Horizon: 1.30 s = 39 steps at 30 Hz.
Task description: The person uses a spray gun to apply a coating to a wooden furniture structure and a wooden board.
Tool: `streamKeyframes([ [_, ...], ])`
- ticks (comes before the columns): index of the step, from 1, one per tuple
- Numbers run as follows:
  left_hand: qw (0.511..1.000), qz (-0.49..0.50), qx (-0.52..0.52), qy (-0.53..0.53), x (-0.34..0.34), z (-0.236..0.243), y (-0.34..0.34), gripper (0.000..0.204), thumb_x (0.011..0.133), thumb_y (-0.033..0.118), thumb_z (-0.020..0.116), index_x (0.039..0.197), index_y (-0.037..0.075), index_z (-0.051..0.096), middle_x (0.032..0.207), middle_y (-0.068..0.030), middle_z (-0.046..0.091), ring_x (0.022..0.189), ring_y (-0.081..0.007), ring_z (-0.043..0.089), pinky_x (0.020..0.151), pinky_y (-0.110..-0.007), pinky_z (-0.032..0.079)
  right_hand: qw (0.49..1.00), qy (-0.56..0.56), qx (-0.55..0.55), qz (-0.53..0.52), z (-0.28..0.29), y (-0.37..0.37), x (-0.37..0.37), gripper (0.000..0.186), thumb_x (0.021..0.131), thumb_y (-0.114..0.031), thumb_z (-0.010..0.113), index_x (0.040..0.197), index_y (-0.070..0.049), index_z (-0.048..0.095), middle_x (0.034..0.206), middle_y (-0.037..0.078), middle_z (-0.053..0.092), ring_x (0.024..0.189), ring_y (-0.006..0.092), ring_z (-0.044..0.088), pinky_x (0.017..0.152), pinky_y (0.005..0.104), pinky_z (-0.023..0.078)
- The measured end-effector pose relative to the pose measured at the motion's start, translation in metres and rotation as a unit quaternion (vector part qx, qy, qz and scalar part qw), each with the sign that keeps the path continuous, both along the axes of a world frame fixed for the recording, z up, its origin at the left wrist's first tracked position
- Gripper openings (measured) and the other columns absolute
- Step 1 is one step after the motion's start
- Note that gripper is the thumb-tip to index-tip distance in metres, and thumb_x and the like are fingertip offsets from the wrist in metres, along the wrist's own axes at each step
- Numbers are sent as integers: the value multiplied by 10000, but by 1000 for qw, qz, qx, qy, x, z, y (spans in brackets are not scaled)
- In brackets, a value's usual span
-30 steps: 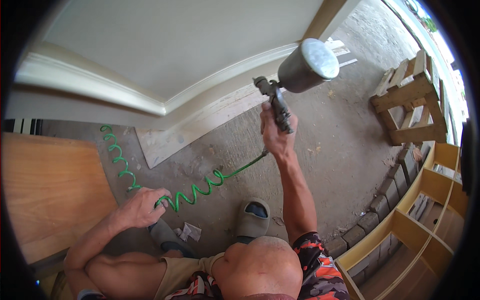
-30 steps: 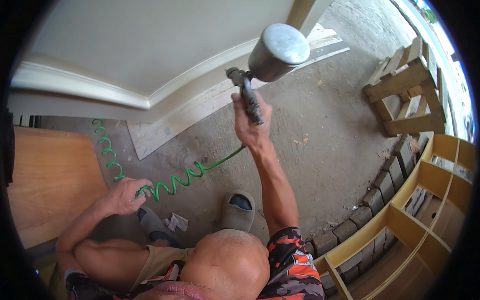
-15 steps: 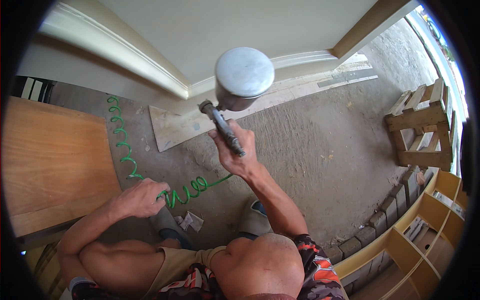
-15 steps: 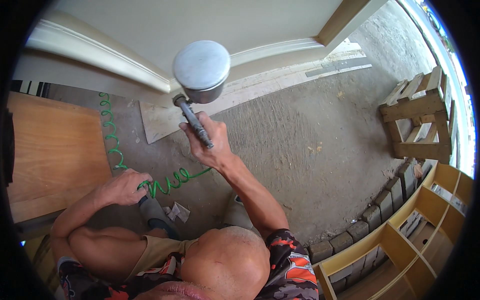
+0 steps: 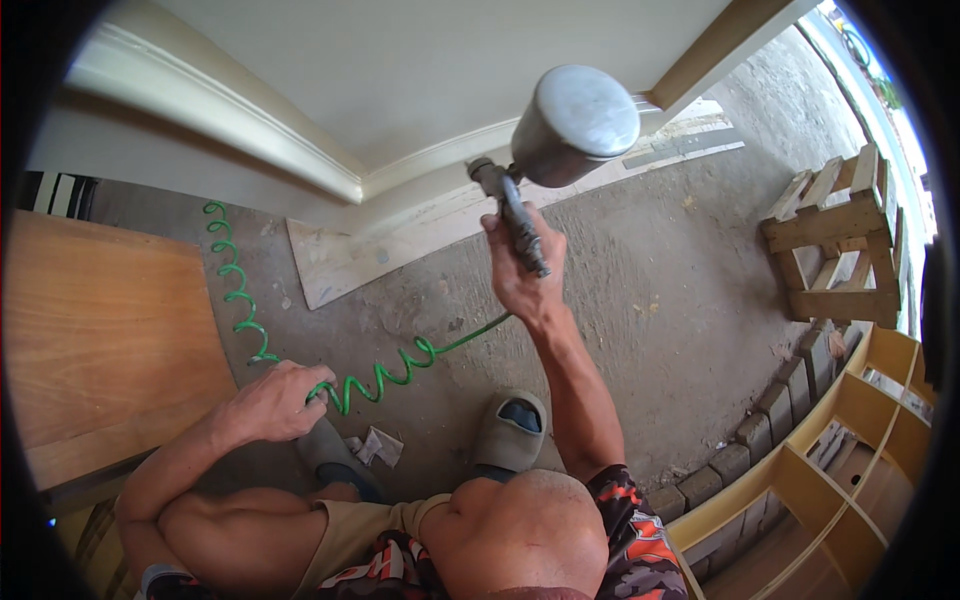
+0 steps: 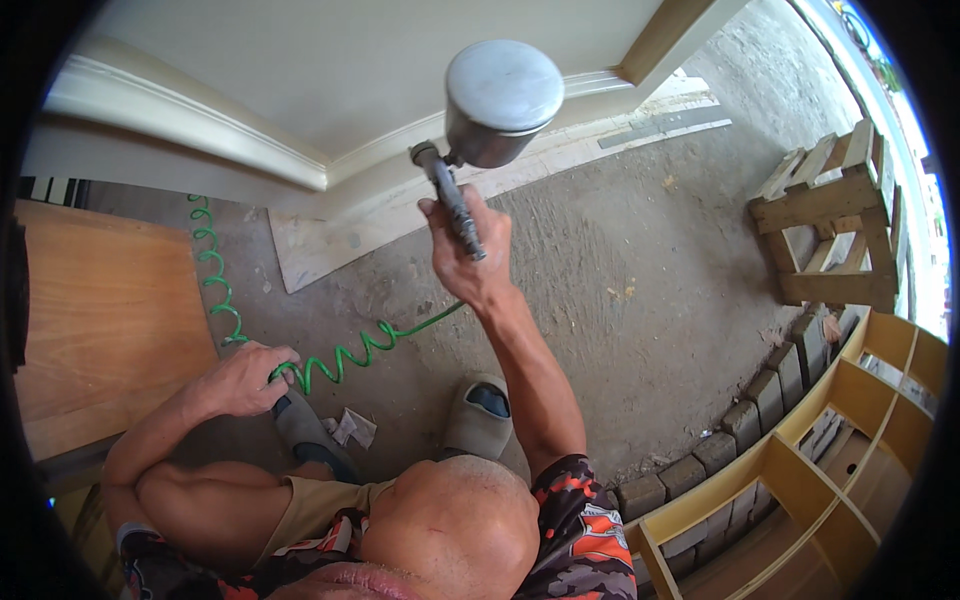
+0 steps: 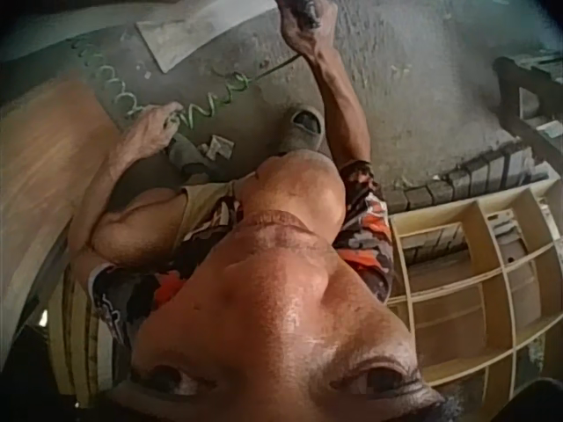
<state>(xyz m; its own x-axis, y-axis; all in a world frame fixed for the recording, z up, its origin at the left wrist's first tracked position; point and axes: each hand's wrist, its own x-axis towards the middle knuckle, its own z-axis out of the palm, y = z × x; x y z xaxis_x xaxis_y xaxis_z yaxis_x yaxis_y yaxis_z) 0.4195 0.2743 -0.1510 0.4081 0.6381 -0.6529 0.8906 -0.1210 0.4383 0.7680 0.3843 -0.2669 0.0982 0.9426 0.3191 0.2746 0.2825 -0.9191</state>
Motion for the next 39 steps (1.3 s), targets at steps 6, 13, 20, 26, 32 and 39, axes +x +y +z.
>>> streamKeyframes([
  [6, 999, 8, -12, -41, 10, 1, 11, 337, 936, 115, 636, 1236, -28, 691, 1010, -225, 787, 972, -451, 766, 880, -500, 595, 998, 18, -10, -61, -12, 24, 59, 224, 1106, -194, 710, 1011, 7, 681, 699, -35, 581, 642, 44, 504, 547, 275, 411],
  [13, 992, 26, 28, -117, 25, 1, 17, 348, 930, 70, 630, 1265, -23, 646, 993, -227, 778, 960, -440, 773, 862, -480, 604, 990, 26, 53, -131, -20, 55, 124, 303, 1141, -258, 673, 958, -17, 666, 634, -24, 546, 526, 69, 510, 481, 286, 394],
  [20, 990, 20, 37, -134, 41, -2, 25, 359, 938, 76, 639, 1286, -10, 639, 1006, -215, 785, 958, -432, 775, 869, -474, 605, 979, 114, 43, -165, -13, 73, 171, 311, 1140, -279, 681, 932, -52, 633, 646, -17, 549, 500, 77, 499, 463, 289, 382],
  [26, 985, 13, 60, -160, 50, -8, 30, 377, 948, 79, 644, 1315, -6, 628, 1024, -219, 780, 969, -438, 768, 870, -474, 603, 970, 144, 55, -191, -18, 89, 197, 283, 1131, -256, 700, 969, -24, 680, 669, -22, 584, 521, 63, 510, 483, 268, 384],
  [32, 985, 18, 55, -162, 52, -12, 33, 381, 944, 75, 642, 1318, 1, 625, 1030, -221, 778, 975, -448, 759, 883, -480, 594, 965, 155, 82, -197, -24, 95, 197, 325, 1133, -285, 693, 933, -29, 668, 681, -7, 617, 535, 66, 533, 492, 276, 400],
  [39, 990, 11, 48, -135, 45, -11, 33, 386, 943, 84, 628, 1318, -11, 630, 1039, -222, 785, 1000, -442, 766, 903, -474, 594, 979, 146, 84, -110, -51, 74, 157, 195, 1123, -167, 676, 989, -30, 639, 688, -15, 586, 562, 67, 533, 507, 285, 426],
])
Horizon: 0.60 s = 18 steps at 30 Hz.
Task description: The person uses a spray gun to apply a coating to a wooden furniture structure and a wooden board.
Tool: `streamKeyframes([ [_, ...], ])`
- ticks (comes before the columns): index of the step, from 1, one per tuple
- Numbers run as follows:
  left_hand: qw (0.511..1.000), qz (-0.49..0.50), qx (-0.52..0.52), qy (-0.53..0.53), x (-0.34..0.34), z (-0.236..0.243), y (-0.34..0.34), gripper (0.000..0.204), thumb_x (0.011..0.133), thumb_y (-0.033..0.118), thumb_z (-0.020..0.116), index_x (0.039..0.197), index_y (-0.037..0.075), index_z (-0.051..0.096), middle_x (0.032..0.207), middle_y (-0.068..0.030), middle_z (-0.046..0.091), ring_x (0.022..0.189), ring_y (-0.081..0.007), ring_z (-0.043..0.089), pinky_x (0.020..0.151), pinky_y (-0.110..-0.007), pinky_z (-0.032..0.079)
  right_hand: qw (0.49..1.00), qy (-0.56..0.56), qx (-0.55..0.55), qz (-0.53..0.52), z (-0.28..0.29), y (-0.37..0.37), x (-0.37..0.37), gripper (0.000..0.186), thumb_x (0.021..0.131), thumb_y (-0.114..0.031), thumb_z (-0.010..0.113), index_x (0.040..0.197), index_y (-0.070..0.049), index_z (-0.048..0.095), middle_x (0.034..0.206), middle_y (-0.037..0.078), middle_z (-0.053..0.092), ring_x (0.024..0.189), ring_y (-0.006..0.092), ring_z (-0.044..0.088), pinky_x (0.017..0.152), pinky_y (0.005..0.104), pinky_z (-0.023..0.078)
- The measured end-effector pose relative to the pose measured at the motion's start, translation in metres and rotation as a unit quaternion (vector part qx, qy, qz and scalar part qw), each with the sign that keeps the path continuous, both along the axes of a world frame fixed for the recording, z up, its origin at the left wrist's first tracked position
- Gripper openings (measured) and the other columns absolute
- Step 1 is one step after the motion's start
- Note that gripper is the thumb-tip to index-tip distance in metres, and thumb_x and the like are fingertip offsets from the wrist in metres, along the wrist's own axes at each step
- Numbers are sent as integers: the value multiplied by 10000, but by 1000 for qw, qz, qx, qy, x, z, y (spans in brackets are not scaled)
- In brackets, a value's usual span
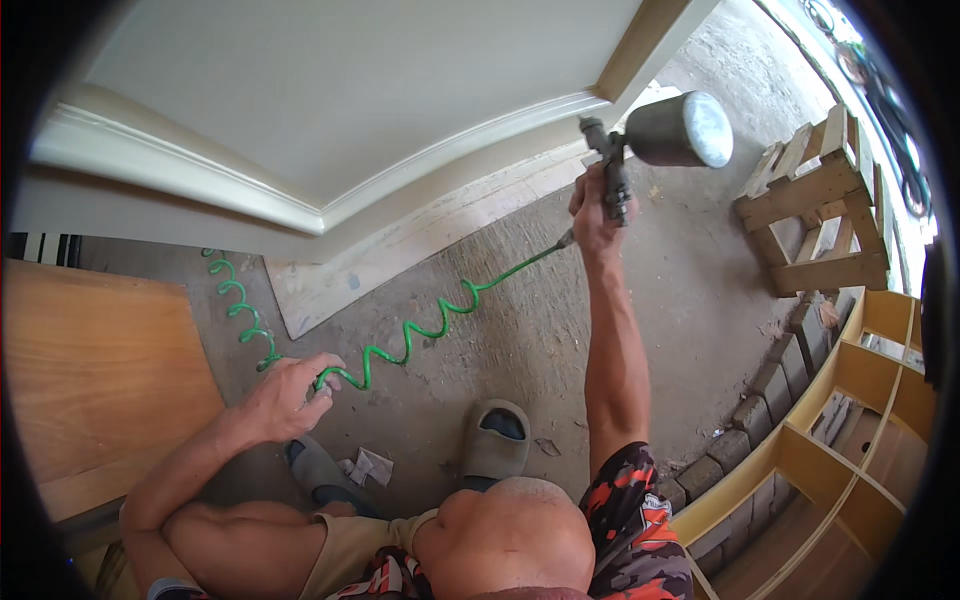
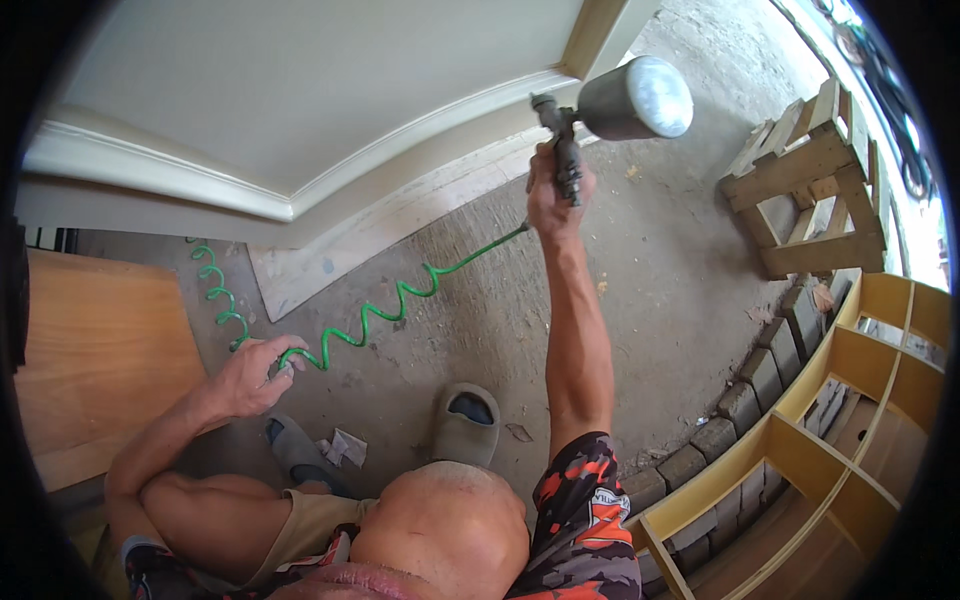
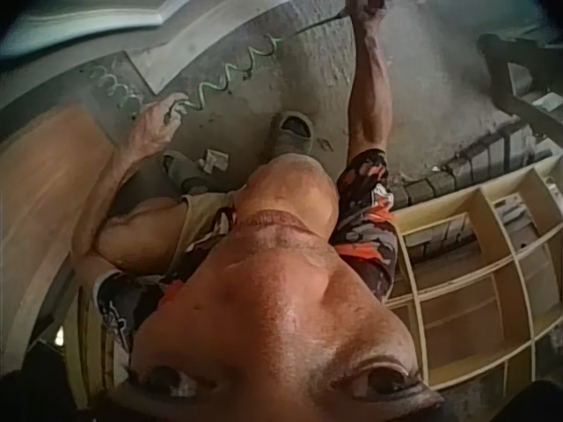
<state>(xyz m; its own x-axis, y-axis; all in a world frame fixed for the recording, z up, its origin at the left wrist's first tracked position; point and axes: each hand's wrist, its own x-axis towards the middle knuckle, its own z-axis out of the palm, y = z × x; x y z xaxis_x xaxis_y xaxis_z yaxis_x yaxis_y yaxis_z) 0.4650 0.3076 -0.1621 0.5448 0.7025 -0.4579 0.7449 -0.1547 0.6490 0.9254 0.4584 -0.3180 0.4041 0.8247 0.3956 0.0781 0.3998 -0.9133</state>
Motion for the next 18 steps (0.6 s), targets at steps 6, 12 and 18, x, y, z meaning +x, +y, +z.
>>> streamKeyframes([
  [6, 998, -1, -16, 53, -14, -2, -5, 373, 936, 93, 623, 1287, -28, 653, 1027, -234, 785, 1001, -445, 771, 891, -485, 597, 993, -105, 43, 19, -25, -22, -66, 237, 1134, -231, 668, 987, -52, 617, 666, -18, 586, 548, 56, 524, 492, 268, 399],
  [12, 998, -11, -1, 68, -37, -10, -16, 345, 928, 105, 629, 1244, -27, 675, 1013, -241, 777, 974, -454, 758, 874, -514, 588, 990, -123, -6, 69, -5, -60, -139, 204, 984, -94, 817, 971, -36, 622, 696, 143, 644, 579, 278, 654, 590, 395, 548],
  [18, 989, -3, -41, 141, -54, -7, -28, 406, 994, 217, 614, 1321, -17, 671, 1098, -290, 753, 1124, -500, 697, 1026, -573, 532, 969, -207, 78, 111, 23, -81, -201, 196, 991, -131, 814, 1011, -45, 638, 735, 146, 665, 595, 313, 649, 599, 389, 542],
])
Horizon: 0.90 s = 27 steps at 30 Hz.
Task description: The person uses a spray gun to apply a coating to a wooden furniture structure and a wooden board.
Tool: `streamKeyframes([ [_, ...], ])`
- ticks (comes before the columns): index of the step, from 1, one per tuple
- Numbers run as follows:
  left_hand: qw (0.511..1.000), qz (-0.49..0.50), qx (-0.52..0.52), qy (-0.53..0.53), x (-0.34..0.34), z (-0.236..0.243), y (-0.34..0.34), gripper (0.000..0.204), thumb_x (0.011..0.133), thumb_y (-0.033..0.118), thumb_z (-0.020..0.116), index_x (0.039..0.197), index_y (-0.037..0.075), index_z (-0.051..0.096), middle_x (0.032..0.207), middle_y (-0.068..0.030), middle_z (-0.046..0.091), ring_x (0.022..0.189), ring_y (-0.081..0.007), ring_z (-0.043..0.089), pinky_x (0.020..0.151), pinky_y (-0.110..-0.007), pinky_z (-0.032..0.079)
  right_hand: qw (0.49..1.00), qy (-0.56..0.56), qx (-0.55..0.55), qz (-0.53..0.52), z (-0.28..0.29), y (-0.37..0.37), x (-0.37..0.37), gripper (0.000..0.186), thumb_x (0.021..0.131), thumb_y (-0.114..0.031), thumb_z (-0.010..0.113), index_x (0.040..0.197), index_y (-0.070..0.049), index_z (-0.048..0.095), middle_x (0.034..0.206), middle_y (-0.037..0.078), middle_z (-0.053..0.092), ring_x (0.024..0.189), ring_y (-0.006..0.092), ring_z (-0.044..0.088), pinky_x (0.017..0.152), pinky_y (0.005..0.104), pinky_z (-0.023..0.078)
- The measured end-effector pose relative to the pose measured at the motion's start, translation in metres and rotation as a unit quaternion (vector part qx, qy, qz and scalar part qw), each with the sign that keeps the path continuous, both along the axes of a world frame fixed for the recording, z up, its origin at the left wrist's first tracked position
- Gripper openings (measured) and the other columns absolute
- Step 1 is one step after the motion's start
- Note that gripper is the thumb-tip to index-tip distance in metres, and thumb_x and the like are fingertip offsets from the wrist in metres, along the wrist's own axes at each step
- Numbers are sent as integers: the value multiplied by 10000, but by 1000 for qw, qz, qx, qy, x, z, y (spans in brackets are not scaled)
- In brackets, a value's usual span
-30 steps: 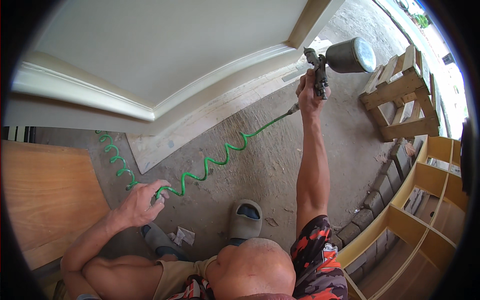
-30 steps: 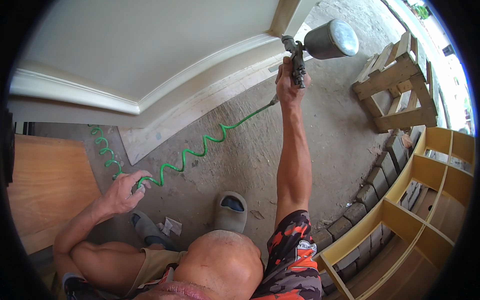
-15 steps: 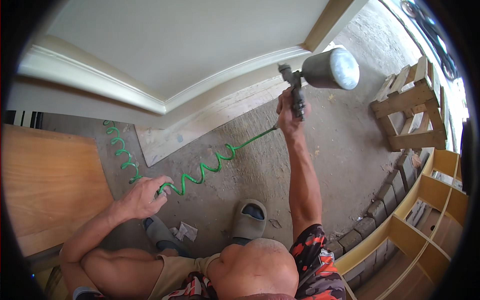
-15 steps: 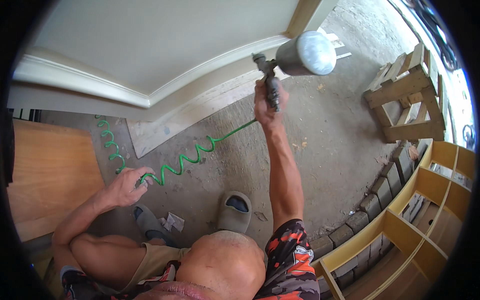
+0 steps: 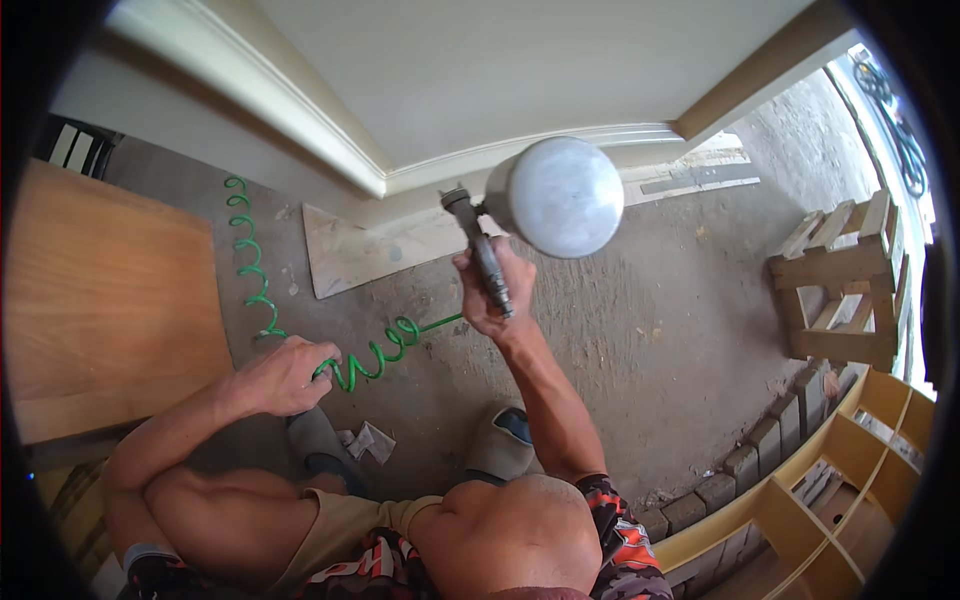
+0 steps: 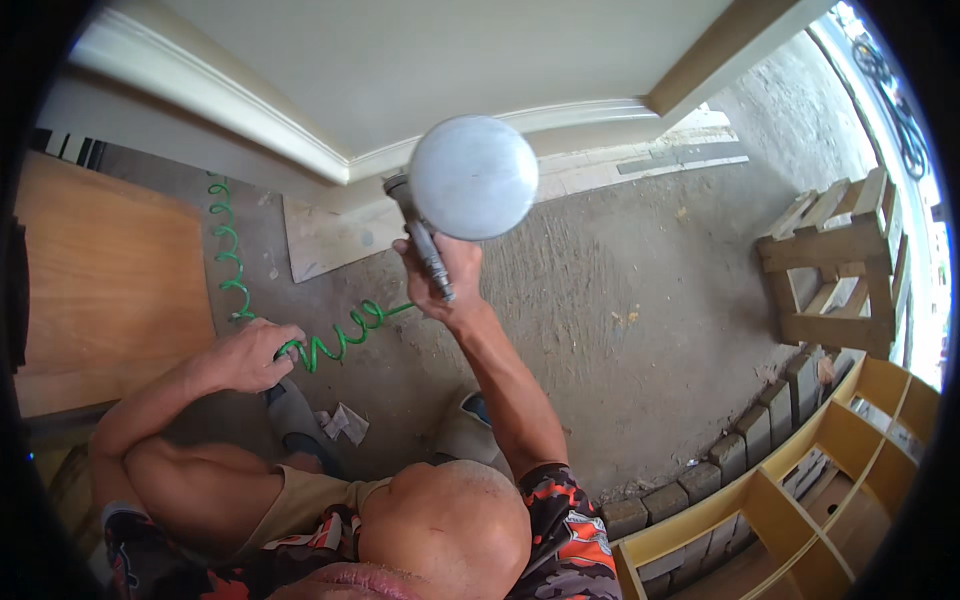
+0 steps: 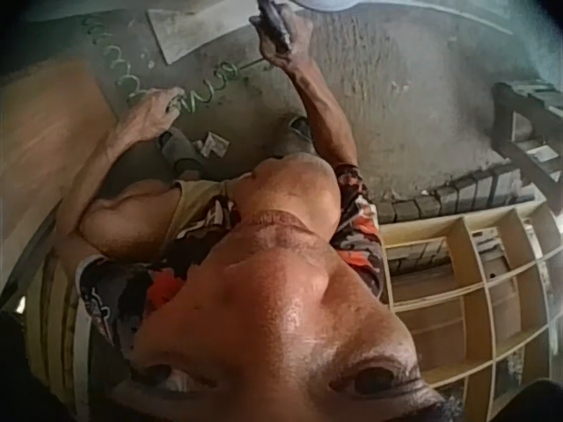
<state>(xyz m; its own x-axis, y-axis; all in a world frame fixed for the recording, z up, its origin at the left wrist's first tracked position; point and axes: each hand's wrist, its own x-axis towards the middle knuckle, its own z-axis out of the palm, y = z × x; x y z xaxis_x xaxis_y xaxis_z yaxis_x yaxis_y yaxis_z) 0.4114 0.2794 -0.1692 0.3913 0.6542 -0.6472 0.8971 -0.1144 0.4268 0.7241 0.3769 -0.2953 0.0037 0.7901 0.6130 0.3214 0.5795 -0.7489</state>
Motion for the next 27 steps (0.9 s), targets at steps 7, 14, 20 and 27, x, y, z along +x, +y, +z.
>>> streamKeyframes([
  [7, 1000, 3, -7, 30, -4, 12, -8, 395, 986, 197, 610, 1311, -21, 664, 1044, -308, 734, 1114, -528, 684, 996, -596, 524, 992, 42, -36, 117, 14, -13, -40, 190, 960, -53, 828, 1010, -27, 646, 737, 127, 660, 609, 289, 678, 601, 384, 550],
  [14, 999, 18, -5, 33, -6, 15, -10, 388, 978, 189, 624, 1300, -23, 671, 1034, -314, 737, 1107, -536, 690, 990, -591, 529, 993, 48, -29, 102, 11, 0, -17, 130, 979, -35, 795, 992, -7, 668, 698, 93, 651, 595, 157, 641, 565, 346, 533],
  [20, 999, 7, 47, -23, -6, 8, -10, 372, 951, 156, 637, 1271, -30, 676, 985, -291, 752, 1000, -526, 720, 920, -571, 559, 991, 88, -101, 13, 11, 18, 39, 184, 1094, -182, 699, 1001, -33, 643, 665, -21, 616, 565, 58, 554, 518, 277, 460],
  [27, 996, 32, 23, -85, 11, 15, 5, 362, 950, 133, 650, 1269, -38, 661, 947, -250, 749, 938, -481, 736, 869, -531, 576, 966, 204, -158, -24, 23, 37, 110, 236, 1114, -196, 689, 970, -22, 622, 650, -15, 583, 549, 60, 524, 497, 274, 410],
])
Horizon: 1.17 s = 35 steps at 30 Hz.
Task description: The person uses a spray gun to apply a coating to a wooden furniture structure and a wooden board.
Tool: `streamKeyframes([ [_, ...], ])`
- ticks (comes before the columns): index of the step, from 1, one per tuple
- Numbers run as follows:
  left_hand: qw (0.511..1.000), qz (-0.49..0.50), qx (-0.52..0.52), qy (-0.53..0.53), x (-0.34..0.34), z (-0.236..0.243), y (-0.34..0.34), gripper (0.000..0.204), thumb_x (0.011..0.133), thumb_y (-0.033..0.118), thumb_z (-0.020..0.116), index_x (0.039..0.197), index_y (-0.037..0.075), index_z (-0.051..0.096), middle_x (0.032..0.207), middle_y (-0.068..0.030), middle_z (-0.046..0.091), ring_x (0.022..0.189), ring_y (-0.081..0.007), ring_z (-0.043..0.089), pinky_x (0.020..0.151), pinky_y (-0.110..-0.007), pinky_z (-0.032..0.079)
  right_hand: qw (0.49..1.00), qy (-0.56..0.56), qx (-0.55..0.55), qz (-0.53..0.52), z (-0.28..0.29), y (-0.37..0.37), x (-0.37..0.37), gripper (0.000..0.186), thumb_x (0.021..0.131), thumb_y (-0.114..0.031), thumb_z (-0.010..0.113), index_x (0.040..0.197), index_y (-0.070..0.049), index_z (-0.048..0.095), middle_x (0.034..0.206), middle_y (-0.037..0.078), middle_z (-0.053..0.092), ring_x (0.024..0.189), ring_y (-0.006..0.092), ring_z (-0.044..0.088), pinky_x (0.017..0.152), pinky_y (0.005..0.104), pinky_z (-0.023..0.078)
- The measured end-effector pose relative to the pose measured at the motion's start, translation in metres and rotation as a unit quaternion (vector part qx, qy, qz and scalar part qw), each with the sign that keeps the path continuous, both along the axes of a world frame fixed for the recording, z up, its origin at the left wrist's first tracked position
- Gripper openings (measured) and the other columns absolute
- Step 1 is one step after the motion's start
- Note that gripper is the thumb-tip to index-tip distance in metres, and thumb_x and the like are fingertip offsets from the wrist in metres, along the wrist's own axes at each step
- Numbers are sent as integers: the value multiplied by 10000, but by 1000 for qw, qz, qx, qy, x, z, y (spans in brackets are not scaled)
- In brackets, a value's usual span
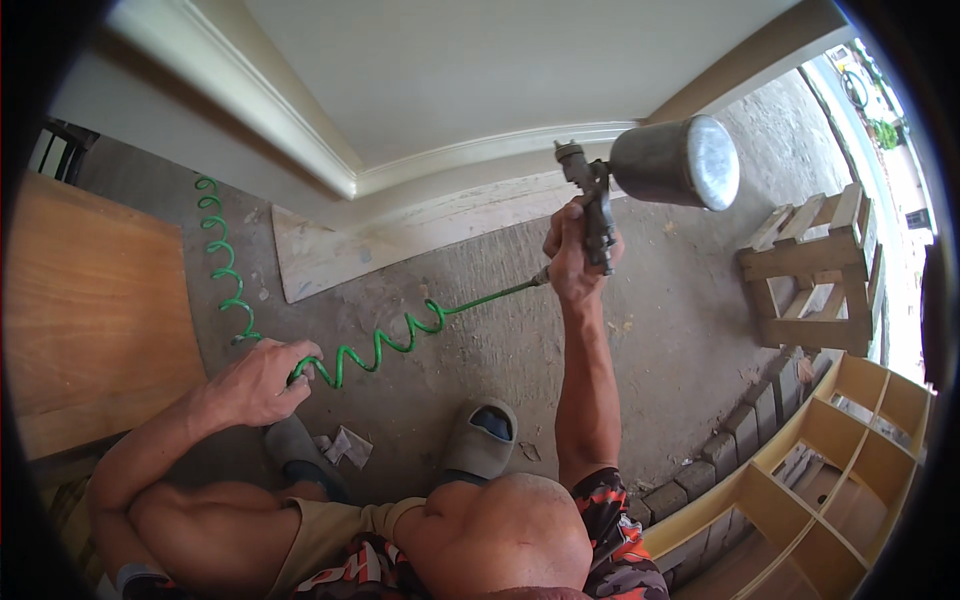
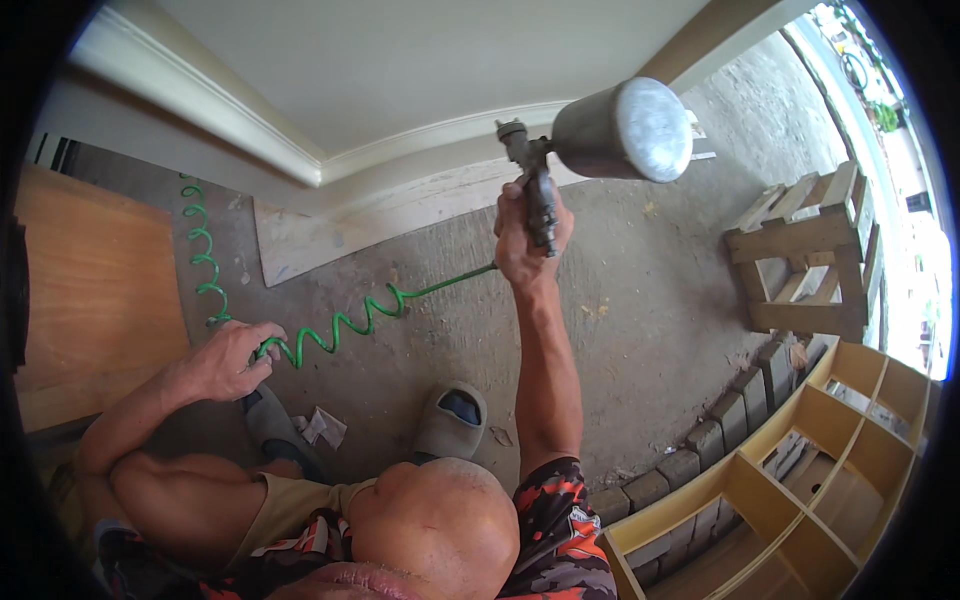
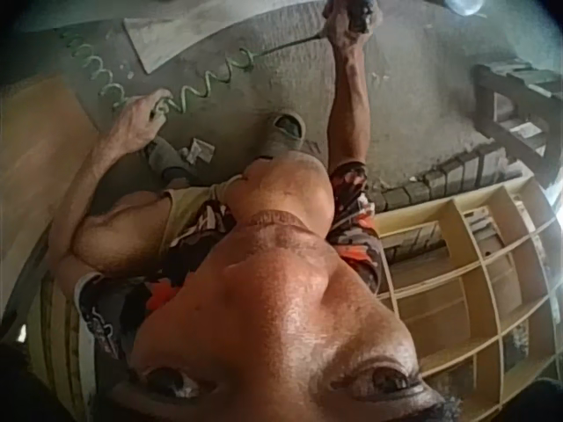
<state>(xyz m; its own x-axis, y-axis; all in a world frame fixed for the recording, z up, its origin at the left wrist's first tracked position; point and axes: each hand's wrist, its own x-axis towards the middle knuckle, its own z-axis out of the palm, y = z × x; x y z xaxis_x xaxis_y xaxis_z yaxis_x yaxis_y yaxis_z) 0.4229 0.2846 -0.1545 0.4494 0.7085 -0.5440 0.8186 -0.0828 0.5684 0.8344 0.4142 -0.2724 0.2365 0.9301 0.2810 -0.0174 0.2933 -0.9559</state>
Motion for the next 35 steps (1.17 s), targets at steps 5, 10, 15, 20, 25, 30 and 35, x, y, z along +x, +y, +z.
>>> streamKeyframes([
  [5, 999, 11, 21, -38, 15, 4, 6, 365, 925, 89, 663, 1266, -41, 651, 940, -232, 748, 918, -454, 748, 836, -508, 584, 999, 30, 11, -31, 9, 16, 43, 237, 1132, -207, 674, 983, -31, 622, 637, -18, 552, 525, 66, 498, 476, 280, 375],
  [10, 996, 6, 28, -86, 26, 3, 11, 402, 914, 73, 667, 1299, -35, 621, 963, -225, 751, 911, -454, 749, 829, -497, 588, 996, 35, 23, -80, 17, 32, 80, 304, 1140, -260, 685, 939, -43, 614, 634, -17, 531, 511, 65, 473, 463, 273, 348],
  [15, 996, 1, 26, -89, 36, 3, 17, 422, 909, 74, 669, 1318, -16, 617, 966, -224, 753, 918, -452, 752, 835, -491, 591, 991, 16, 38, -124, 25, 50, 113, 344, 1152, -264, 662, 893, -51, 590, 630, -22, 519, 479, 72, 456, 438, 279, 342],
  [20, 996, -2, 23, -90, 42, 6, 20, 414, 941, 52, 632, 1346, -29, 621, 1001, -191, 772, 959, -372, 781, 896, -445, 598, 988, 26, 34, -145, 37, 60, 135, 324, 1150, -251, 661, 900, -63, 578, 623, -20, 516, 470, 80, 457, 434, 282, 346],
  [25, 995, 1, 24, -94, 46, 7, 21, 409, 946, 62, 627, 1347, -21, 625, 1006, -193, 776, 967, -368, 785, 894, -443, 603, 982, 4, 54, -183, 49, 58, 133, 345, 1155, -286, 654, 902, -63, 581, 624, -16, 535, 470, 78, 461, 436, 280, 340],
  [30, 996, -2, 26, -83, 45, 11, 20, 412, 936, 57, 625, 1341, -19, 632, 1013, -196, 778, 969, -369, 785, 908, -443, 602, 985, 10, 25, -168, 49, 49, 119, 336, 1148, -271, 667, 903, -52, 599, 629, -13, 551, 479, 71, 475, 442, 274, 362],
  [35, 997, 0, 11, -72, 32, 10, 19, 416, 928, 55, 630, 1337, -19, 635, 1028, -205, 781, 979, -370, 786, 924, -446, 600, 991, -20, 57, -122, 33, 38, 80, 281, 1131, -240, 701, 951, -38, 625, 646, -11, 567, 496, 80, 508, 444, 274, 384],
])
